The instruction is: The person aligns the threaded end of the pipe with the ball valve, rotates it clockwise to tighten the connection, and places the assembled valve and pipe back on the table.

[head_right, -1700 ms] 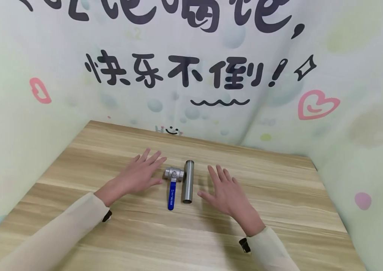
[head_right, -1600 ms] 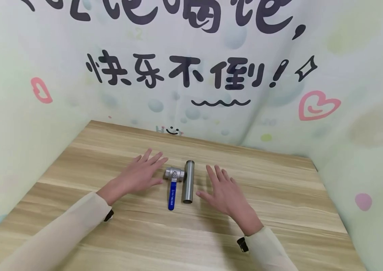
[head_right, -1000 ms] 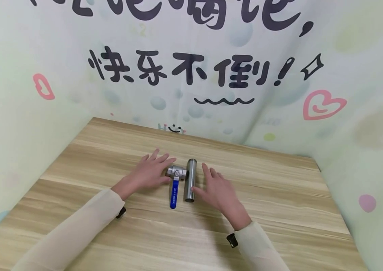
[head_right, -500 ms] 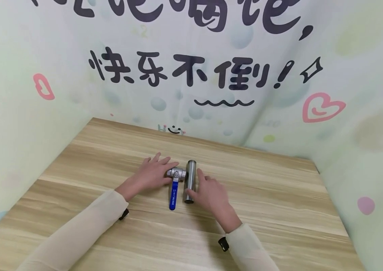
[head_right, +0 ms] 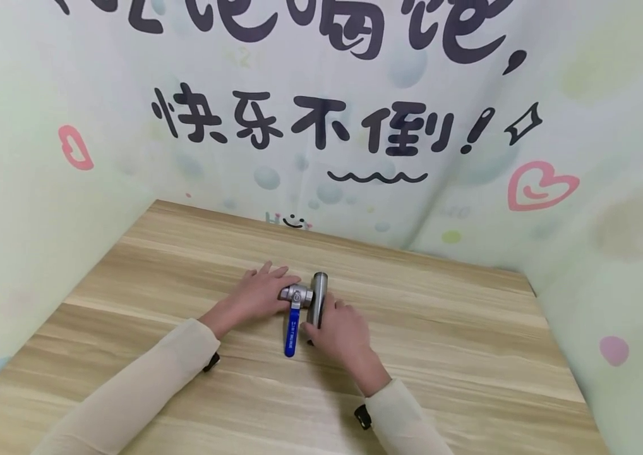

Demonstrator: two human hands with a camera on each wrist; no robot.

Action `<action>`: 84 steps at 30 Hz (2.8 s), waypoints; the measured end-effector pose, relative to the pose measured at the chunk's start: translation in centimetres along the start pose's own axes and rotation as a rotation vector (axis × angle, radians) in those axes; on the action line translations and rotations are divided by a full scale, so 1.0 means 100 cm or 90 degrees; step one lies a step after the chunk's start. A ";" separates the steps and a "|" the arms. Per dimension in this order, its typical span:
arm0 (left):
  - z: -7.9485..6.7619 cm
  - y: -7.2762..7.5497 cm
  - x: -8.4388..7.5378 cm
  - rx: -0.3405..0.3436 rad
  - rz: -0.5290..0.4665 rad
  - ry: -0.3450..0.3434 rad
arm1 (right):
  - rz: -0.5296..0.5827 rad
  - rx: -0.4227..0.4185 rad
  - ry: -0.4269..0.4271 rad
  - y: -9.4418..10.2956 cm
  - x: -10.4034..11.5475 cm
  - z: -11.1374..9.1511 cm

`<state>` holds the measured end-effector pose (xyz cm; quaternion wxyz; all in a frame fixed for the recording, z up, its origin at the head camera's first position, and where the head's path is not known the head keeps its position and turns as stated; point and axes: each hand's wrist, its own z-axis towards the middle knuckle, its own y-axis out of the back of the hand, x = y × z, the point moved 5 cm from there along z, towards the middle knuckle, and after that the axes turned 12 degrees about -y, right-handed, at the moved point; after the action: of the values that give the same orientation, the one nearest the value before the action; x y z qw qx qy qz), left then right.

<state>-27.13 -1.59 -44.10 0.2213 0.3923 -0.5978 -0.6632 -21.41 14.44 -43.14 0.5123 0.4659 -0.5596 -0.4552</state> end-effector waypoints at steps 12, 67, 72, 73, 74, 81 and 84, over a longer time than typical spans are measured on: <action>0.002 -0.001 -0.001 -0.015 -0.084 -0.018 | 0.077 0.028 -0.017 -0.010 0.006 -0.004; -0.012 0.030 0.013 -0.246 -0.501 0.099 | 0.499 -0.026 -0.044 0.062 -0.058 0.030; -0.017 0.033 0.015 -0.253 -0.510 0.103 | 0.657 0.059 -0.040 0.061 -0.074 0.037; -0.019 0.033 0.015 -0.254 -0.513 0.104 | 0.679 0.074 -0.036 0.061 -0.077 0.038; -0.020 0.034 0.015 -0.257 -0.512 0.101 | 0.697 0.088 -0.030 0.060 -0.078 0.038; -0.029 0.033 0.018 -0.240 -0.535 0.120 | 0.793 0.149 -0.006 0.045 -0.089 0.039; -0.031 0.034 0.017 -0.228 -0.539 0.118 | 0.828 0.163 -0.001 0.039 -0.092 0.038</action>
<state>-26.36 -5.45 -41.18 0.0478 0.6152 -0.2391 -0.7498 -25.02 24.20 -40.92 0.6228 0.0896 -0.7771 0.0167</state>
